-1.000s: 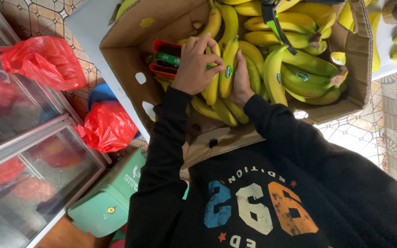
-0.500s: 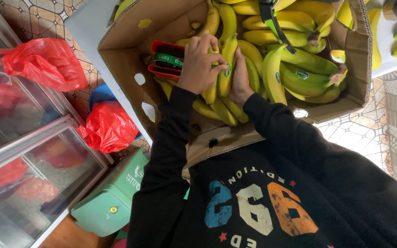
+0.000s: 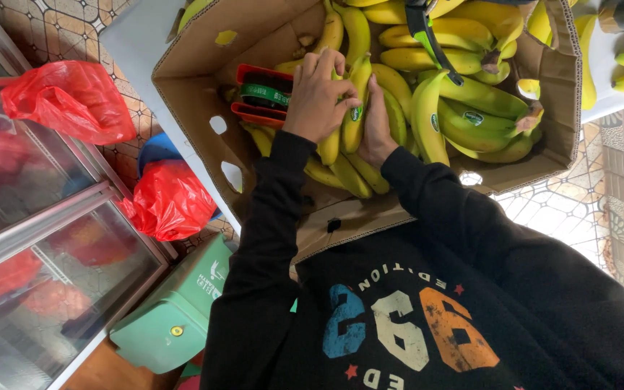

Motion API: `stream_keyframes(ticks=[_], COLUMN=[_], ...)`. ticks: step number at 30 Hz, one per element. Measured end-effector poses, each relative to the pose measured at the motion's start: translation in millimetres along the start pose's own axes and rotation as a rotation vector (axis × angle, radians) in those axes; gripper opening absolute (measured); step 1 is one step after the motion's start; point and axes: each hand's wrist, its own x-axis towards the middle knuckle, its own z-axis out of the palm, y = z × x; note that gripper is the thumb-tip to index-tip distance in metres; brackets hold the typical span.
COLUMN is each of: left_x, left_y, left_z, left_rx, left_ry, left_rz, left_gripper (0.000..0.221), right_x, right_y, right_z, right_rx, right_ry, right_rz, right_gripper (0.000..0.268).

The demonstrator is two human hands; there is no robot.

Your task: A person is seen wrapping green adhesive tape around the stems of banana bunches taken from a cardboard box.

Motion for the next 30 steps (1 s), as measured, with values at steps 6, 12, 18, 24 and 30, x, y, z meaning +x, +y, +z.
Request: stream_keyframes(ticks=[6, 12, 18, 24, 30], left_x=[1, -4, -6, -1, 15], left_y=[0, -1, 2, -4, -1], left_z=[-3, -8, -12, -17, -26], left_rx=[0.054, 0.166, 0.324, 0.531, 0.703], left_ry=[0.023, 0.121, 0.213, 0.190, 0.177], left_rz=[0.044, 0.171, 0.219, 0.176, 0.254], left_gripper=[0.026, 0.026, 0.032, 0.068, 0.076], right_x=[-2, -1, 1, -3, 5], right_y=[-3, -2, 1, 1, 3], right_z=[4, 0, -3, -6, -5], right_rx=[0.006, -0.020, 0.011, -0.066, 0.017], right_ry=[-0.039, -0.020, -0.108, -0.131, -0.122], right_rz=[0.013, 0.056, -0.014, 0.072, 0.015], right_gripper=[0.054, 0.057, 0.054, 0.056, 0.051])
